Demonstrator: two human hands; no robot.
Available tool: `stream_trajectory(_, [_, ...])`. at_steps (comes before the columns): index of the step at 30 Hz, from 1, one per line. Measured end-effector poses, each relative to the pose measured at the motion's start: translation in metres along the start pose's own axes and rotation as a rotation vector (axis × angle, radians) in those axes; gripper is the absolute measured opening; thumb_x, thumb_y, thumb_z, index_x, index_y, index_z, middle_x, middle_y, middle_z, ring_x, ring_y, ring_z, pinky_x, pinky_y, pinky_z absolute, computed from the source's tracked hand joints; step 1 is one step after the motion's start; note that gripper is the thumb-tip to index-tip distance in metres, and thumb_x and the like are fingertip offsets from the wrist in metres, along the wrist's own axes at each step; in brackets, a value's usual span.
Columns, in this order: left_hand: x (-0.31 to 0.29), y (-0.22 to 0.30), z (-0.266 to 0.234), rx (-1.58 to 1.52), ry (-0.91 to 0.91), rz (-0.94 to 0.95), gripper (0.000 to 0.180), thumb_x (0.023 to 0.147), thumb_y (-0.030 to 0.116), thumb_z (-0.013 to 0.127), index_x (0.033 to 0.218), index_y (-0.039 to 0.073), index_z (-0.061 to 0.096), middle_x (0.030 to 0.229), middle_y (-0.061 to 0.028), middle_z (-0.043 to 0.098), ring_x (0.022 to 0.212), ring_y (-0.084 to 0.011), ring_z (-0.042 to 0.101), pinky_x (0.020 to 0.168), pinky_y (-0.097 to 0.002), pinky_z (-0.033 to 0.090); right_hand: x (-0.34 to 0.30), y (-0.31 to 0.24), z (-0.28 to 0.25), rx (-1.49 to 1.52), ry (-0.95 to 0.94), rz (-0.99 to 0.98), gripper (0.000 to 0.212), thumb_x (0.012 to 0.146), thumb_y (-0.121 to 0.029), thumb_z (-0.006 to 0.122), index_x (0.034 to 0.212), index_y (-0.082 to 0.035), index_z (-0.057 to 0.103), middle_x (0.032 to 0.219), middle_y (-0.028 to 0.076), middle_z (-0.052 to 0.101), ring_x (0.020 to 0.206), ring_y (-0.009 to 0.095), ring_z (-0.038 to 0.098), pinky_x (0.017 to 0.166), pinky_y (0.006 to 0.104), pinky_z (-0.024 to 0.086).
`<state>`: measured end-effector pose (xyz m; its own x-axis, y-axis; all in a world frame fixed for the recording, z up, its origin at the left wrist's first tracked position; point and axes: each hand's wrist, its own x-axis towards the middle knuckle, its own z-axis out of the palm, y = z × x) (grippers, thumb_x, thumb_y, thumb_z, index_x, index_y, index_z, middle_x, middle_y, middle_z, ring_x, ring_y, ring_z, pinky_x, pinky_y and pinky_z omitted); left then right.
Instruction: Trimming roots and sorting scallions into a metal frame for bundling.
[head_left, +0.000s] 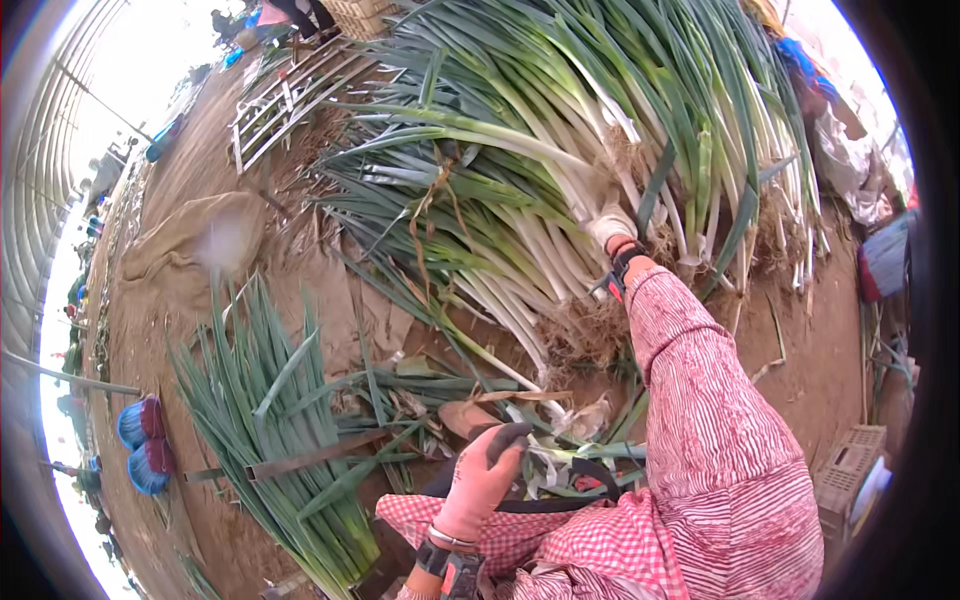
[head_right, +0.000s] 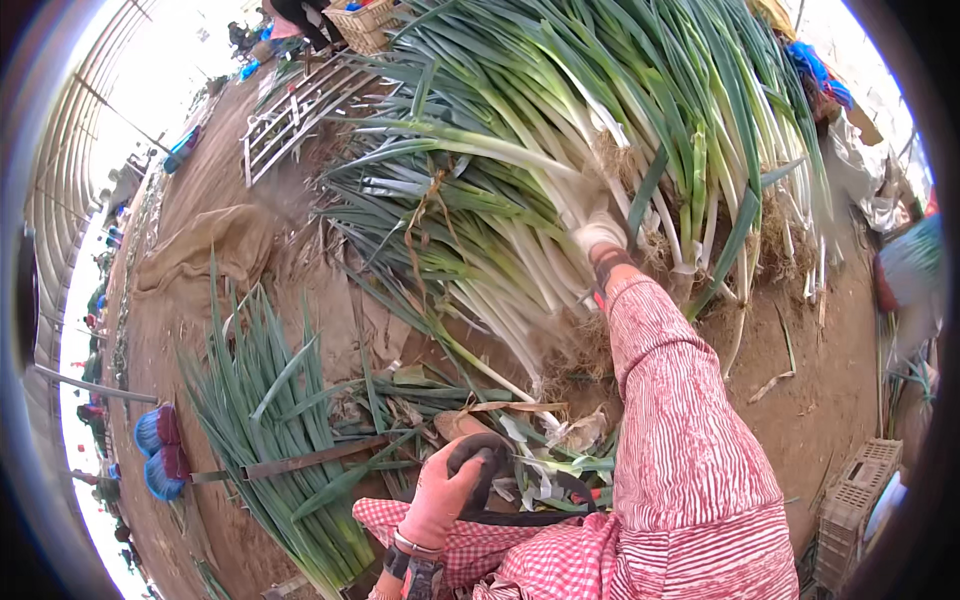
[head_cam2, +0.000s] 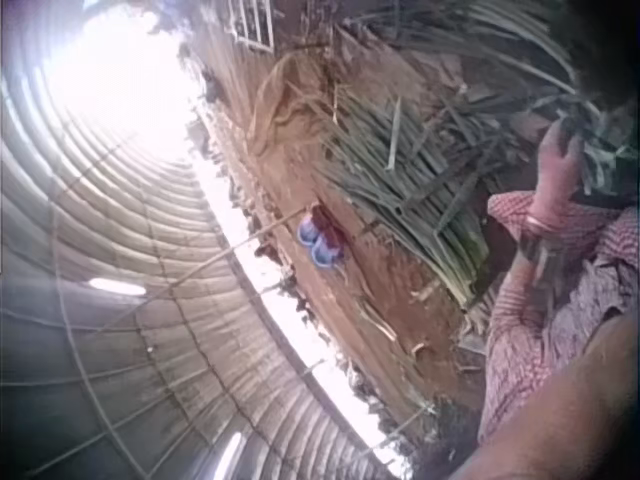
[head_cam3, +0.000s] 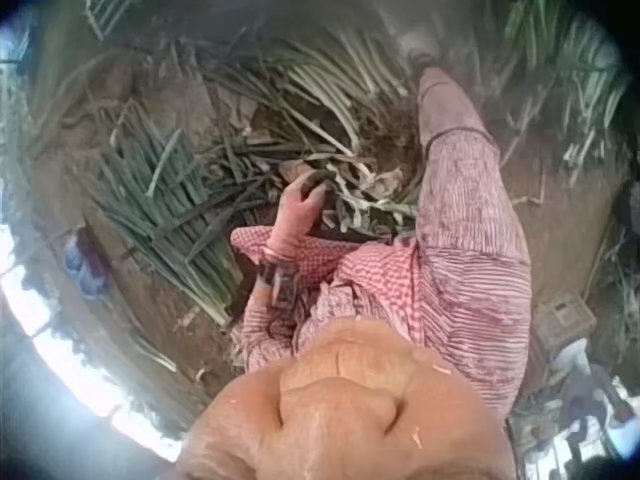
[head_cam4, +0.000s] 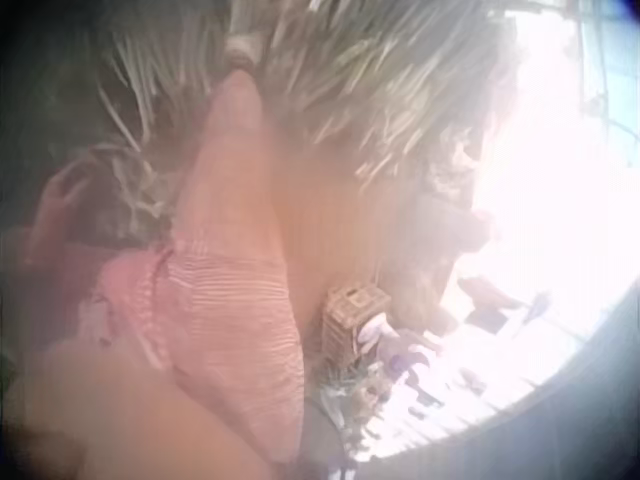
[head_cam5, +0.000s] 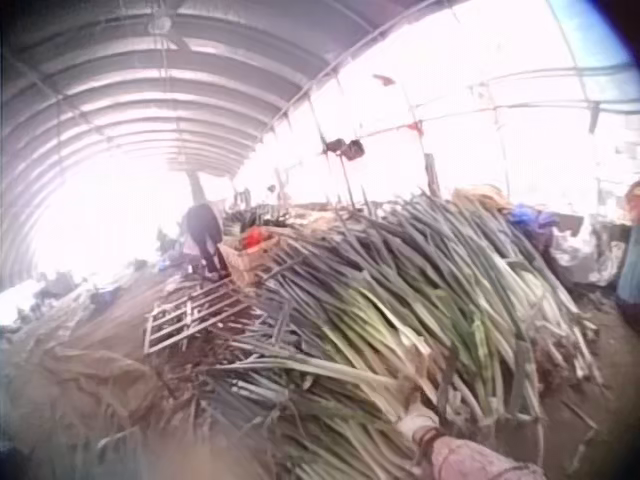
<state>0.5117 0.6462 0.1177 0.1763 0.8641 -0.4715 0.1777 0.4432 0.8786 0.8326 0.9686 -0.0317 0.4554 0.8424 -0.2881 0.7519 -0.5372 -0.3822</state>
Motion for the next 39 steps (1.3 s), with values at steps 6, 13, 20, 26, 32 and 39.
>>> stream_trajectory(6, [0.002,-0.016,0.004,0.072,0.029,0.065,0.027,0.092,0.009,0.060,0.117,0.001,0.067,0.100,-0.0065,0.070,0.091,-0.0124,0.063,0.083,-0.0272,0.050,-0.025,-0.002,0.019,0.056,0.037,-0.060,0.081,0.077,-0.034,0.072,0.144,-0.003,0.040,0.119,0.026,0.065,0.111,0.041,0.063,0.098,0.0451,0.048])
stream_trajectory(13, [0.017,-0.035,-0.006,-0.001,0.055,0.054,0.029,0.091,0.012,0.062,0.117,0.000,0.066,0.104,-0.0091,0.070,0.094,-0.0134,0.064,0.087,-0.0290,0.050,-0.097,-0.006,0.014,0.129,-0.116,-0.182,0.060,0.081,-0.030,0.068,0.131,-0.001,0.053,0.118,0.027,0.065,0.112,0.042,0.063,0.099,0.0459,0.048])
stream_trajectory(20, [0.099,-0.036,0.017,-0.574,-0.029,-0.174,0.041,0.097,0.021,0.061,0.135,0.006,0.053,0.120,-0.0045,0.064,0.102,-0.0160,0.063,0.084,-0.0294,0.053,-0.263,0.025,0.017,0.596,-0.467,-0.233,0.062,0.080,-0.033,0.074,0.125,0.006,0.056,0.106,0.022,0.070,0.098,0.029,0.070,0.083,0.0365,0.056])
stream_trajectory(26, [0.156,-0.110,0.002,-1.096,0.328,-0.123,0.044,0.104,0.024,0.047,0.141,0.001,0.044,0.119,-0.0113,0.061,0.096,-0.0264,0.064,0.084,-0.0428,0.053,-0.353,0.039,0.016,0.470,-0.711,-0.221,0.063,0.075,-0.035,0.082,0.117,0.003,0.057,0.094,0.014,0.068,0.083,0.019,0.064,0.073,0.0338,0.053])
stream_trajectory(32, [0.144,-0.110,-0.004,-0.731,0.116,-0.314,0.050,0.102,0.047,0.046,0.126,0.004,0.055,0.114,-0.0075,0.066,0.100,-0.0268,0.064,0.080,-0.0415,0.053,-0.348,0.029,-0.009,0.440,-0.795,-0.143,0.066,0.074,-0.036,0.081,0.120,0.004,0.055,0.091,0.011,0.068,0.074,0.018,0.064,0.065,0.0315,0.053])
stream_trajectory(39, [0.110,-0.100,0.019,-0.847,-0.018,-0.168,0.036,0.094,0.026,0.067,0.120,0.002,0.064,0.111,-0.0074,0.070,0.099,-0.0215,0.067,0.082,-0.0392,0.056,-0.330,0.037,0.006,0.494,-0.951,-0.210,0.054,0.085,-0.032,0.073,0.125,-0.001,0.057,0.100,0.007,0.068,0.085,0.014,0.064,0.076,0.0298,0.053])
